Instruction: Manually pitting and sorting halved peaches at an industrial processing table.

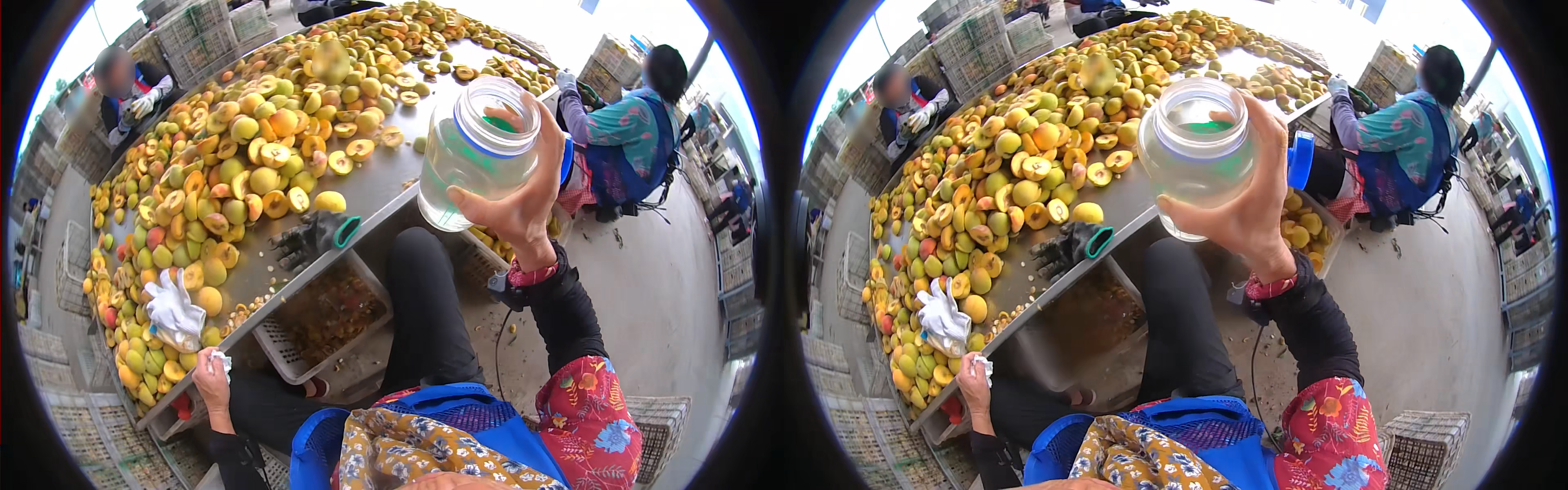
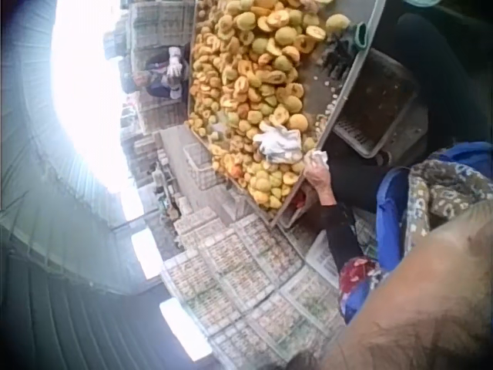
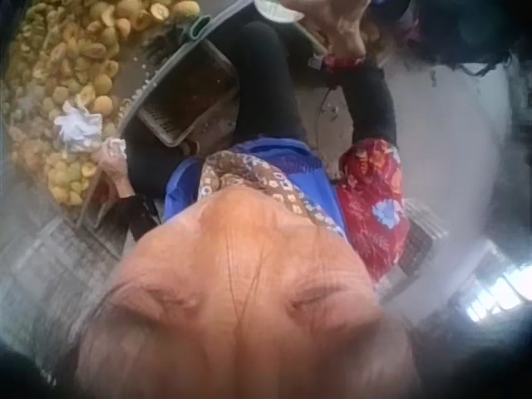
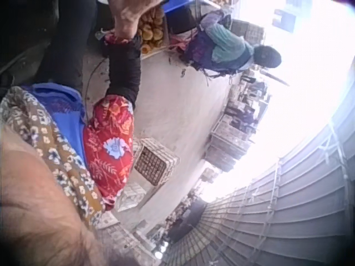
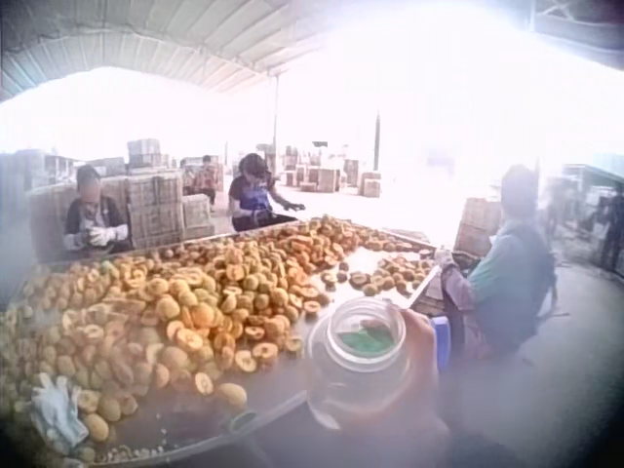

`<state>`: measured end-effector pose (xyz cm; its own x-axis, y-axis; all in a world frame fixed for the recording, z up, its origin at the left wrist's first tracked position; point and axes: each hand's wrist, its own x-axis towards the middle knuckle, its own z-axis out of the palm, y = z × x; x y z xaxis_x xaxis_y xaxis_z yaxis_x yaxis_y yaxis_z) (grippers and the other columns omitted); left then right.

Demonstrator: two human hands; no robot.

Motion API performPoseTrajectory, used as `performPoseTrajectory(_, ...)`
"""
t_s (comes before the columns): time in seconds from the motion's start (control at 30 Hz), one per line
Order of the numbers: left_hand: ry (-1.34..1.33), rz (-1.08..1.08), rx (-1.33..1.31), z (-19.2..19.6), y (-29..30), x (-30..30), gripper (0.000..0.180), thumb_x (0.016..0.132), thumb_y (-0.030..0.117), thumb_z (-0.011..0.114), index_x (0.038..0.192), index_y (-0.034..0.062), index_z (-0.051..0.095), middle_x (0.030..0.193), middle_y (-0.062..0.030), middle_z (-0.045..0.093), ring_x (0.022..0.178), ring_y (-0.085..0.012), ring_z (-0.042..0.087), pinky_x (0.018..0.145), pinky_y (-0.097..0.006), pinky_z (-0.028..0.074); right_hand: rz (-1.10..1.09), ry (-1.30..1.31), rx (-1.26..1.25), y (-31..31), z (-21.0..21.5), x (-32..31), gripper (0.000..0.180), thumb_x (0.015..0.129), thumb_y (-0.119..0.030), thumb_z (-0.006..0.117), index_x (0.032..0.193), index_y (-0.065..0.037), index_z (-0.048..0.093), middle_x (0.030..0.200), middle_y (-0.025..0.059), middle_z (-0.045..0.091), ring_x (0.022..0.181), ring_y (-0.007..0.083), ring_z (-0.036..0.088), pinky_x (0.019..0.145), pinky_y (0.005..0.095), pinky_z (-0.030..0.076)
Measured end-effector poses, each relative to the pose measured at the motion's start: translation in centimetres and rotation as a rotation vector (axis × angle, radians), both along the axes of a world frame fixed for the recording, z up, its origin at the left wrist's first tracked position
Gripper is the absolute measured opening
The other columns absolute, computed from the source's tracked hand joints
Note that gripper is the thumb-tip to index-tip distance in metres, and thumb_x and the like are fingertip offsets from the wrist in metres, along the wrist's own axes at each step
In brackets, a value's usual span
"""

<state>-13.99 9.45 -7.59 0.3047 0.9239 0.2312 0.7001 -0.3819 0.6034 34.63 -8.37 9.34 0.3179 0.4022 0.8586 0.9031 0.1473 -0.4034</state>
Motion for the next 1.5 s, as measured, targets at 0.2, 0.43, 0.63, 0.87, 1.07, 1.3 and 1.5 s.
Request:
performPoseTrajectory(0.2, -0.034, -0.006, -0.027, 0.0, -0.3, -0.7, 0.016, 0.087, 0.010, 0.053, 0.095, -0.0008, 0.060, 0.078, -0.0176, 0.063, 0.071, -0.0293, 0.064, 0.066, -0.038, 0.048, 0.164, 0.158, -0.045, 8.9, -4.2, 0.8, 0.104, 0.051, -0.025, 0.088, 0.136, -0.001, 0.033, 0.121, 0.0161, 0.049, 0.113, 0.0278, 0.052, 0.098, 0.0398, 0.044)
performPoseTrajectory(0.43, -0.023, 0.012, -0.056, 0.1, -0.1, -1.0, 0.016, 0.086, 0.009, 0.051, 0.094, -0.0023, 0.059, 0.077, -0.0163, 0.062, 0.070, -0.0287, 0.062, 0.064, -0.038, 0.048, 0.080, 0.056, -0.022, 15.8, -9.2, 1.7, 0.101, 0.051, -0.027, 0.088, 0.134, -0.003, 0.036, 0.123, 0.0179, 0.046, 0.117, 0.0344, 0.045, 0.101, 0.0435, 0.039)
performPoseTrajectory(0.63, -0.031, 0.046, -0.152, -2.2, 0.9, -3.2, 0.027, 0.095, 0.029, 0.055, 0.107, 0.0065, 0.064, 0.073, -0.0046, 0.064, 0.057, -0.0137, 0.054, 0.050, -0.026, 0.045, 0.058, 0.156, 0.008, 18.0, -13.5, 1.2, 0.100, 0.053, -0.025, 0.086, 0.135, -0.004, 0.033, 0.125, 0.0209, 0.043, 0.120, 0.0376, 0.041, 0.103, 0.0467, 0.035)
performPoseTrajectory(0.87, 0.031, 0.030, -0.133, -0.6, 1.0, -2.4, 0.027, 0.090, 0.023, 0.058, 0.096, -0.0022, 0.066, 0.080, -0.0179, 0.067, 0.072, -0.0280, 0.066, 0.064, -0.037, 0.053, 0.191, 0.222, -0.208, 16.8, -13.5, 2.6, 0.118, 0.053, -0.028, 0.090, 0.145, -0.010, 0.019, 0.139, 0.0233, 0.026, 0.131, 0.0428, 0.030, 0.110, 0.0491, 0.030)
performPoseTrajectory(1.07, 0.034, 0.019, -0.009, -0.9, 1.4, -2.2, 0.023, 0.089, 0.018, 0.060, 0.095, -0.0033, 0.066, 0.079, -0.0179, 0.067, 0.068, -0.0301, 0.064, 0.061, -0.038, 0.052, 0.101, 0.378, -0.347, 12.1, -12.0, 3.9, 0.109, 0.065, -0.011, 0.083, 0.149, -0.014, 0.014, 0.144, 0.0209, 0.020, 0.114, 0.0352, 0.054, 0.098, 0.0408, 0.050)
performPoseTrajectory(1.3, 0.044, 0.029, -0.020, -1.4, 1.8, -2.9, 0.022, 0.089, 0.019, 0.061, 0.095, -0.0024, 0.066, 0.081, -0.0180, 0.067, 0.072, -0.0292, 0.065, 0.063, -0.038, 0.052, 0.147, 0.595, -0.045, 11.8, -14.0, 5.9, 0.094, 0.071, -0.004, 0.073, 0.148, -0.006, 0.019, 0.140, 0.0164, 0.026, 0.118, 0.0273, 0.051, 0.094, 0.0347, 0.053)
performPoseTrajectory(1.5, 0.037, -0.023, 0.043, -1.9, 2.1, -3.4, 0.022, 0.089, 0.020, 0.062, 0.093, -0.0014, 0.066, 0.080, -0.0160, 0.066, 0.070, -0.0287, 0.063, 0.062, -0.038, 0.051, 0.222, 1.249, 0.078, 13.7, -12.8, 5.5, 0.097, 0.077, -0.019, 0.069, 0.150, -0.006, 0.007, 0.150, 0.0272, 0.018, 0.118, 0.0377, 0.051, 0.093, 0.0479, 0.046)
